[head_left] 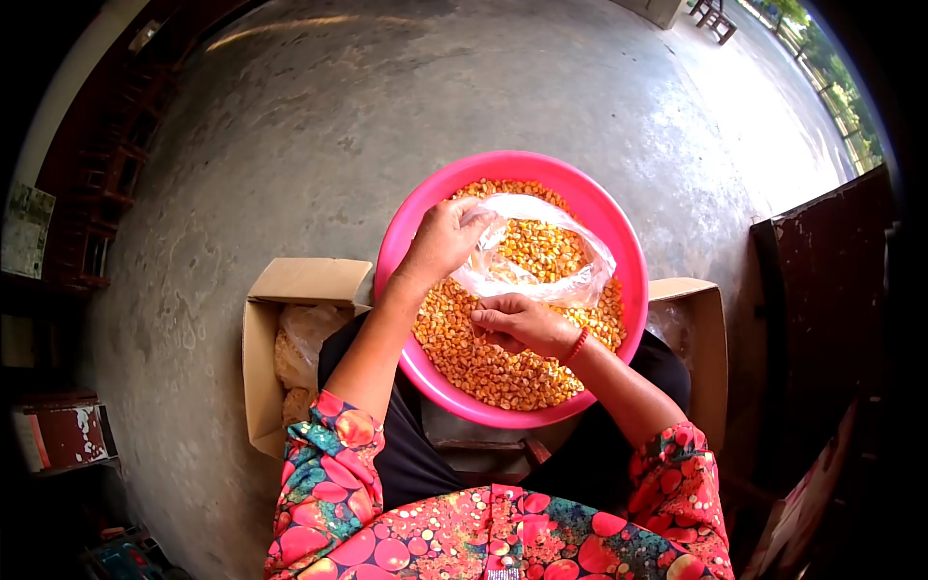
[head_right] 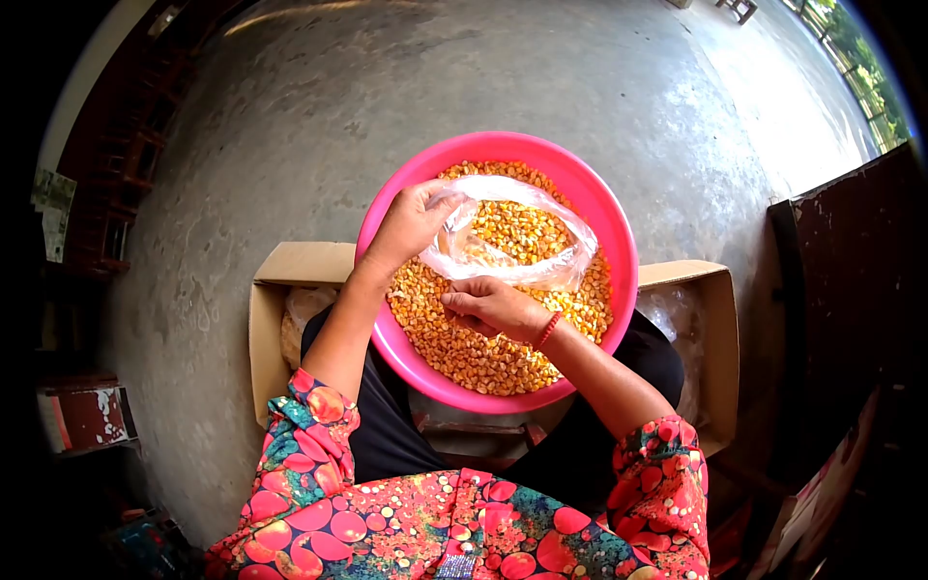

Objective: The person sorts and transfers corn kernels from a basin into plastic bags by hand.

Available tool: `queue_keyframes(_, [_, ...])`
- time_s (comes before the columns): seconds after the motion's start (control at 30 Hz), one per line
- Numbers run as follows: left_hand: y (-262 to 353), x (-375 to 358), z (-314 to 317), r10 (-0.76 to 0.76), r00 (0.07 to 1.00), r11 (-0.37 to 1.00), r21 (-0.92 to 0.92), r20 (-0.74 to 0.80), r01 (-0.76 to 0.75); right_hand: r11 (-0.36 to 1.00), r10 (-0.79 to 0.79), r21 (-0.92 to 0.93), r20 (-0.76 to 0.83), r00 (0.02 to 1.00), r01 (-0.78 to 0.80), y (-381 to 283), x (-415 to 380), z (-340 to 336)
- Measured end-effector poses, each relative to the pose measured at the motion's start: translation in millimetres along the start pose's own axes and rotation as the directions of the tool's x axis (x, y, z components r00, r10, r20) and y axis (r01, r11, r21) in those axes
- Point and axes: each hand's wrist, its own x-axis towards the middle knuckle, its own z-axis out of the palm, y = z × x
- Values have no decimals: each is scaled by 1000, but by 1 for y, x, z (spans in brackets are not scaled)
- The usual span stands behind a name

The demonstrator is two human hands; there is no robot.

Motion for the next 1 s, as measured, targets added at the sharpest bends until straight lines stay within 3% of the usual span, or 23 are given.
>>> queue_keyframes(0.03, [-5, 1, 0, 0, 1000, 1000, 0, -1, 0, 1000, 0, -1, 0, 1000, 0, -3, -2, 0])
queue_keyframes(0.1, [-6, 2, -1, -49, 999, 973, -225, 9, 50, 993, 46, 101, 139, 989, -61, -15, -10, 2])
queue_keyframes(0.2, [-12, 3, 2, -53, 998, 971, -234, 20, 56, 992, -23, 126, 172, 985, 1, -39, -24, -4])
queue_keyframes(0.3, [-8, 2, 0, -98, 994, 968, -226, 51, 107, 961, -126, 230, -121, 985, 152, -44, -26, -22])
queue_keyframes(0.37, [-4, 2, -1, -133, 987, 967, -204, 94, 150, 921, -215, 243, -333, 918, 304, -40, -22, -37])
queue_keyframes(0.43, [-2, 3, 0, -159, 982, 970, -170, 104, 175, 917, -341, 32, -452, 824, 397, -37, -18, -49])
queue_keyframes(0.5, [-1, 3, 1, -168, 979, 966, -177, 113, 187, 877, -309, 158, -536, 786, 453, -43, -19, -44])
queue_keyframes(0.63, [8, 2, -2, -209, 967, 957, -173, 142, 232, 857, -421, 38, -521, 742, 513, -36, -15, -52])
queue_keyframes(0.7, [6, 2, -2, -190, 973, 965, -160, 130, 210, 840, -543, -319, -522, 658, 439, -43, -20, -45])
queue_keyframes(0.83, [-3, 1, 1, -92, 994, 979, -176, 56, 101, 817, -576, -347, -455, 680, 460, -42, -19, -42])
queue_keyframes(0.9, [-5, 2, 1, -107, 993, 983, -141, 55, 114, 912, -396, -231, -287, 872, 338, -43, -24, -37])
queue_keyframes(1.0, [-6, 3, 0, -110, 993, 990, -79, 48, 113, 912, -305, -304, -57, 950, 275, -40, -21, -11])
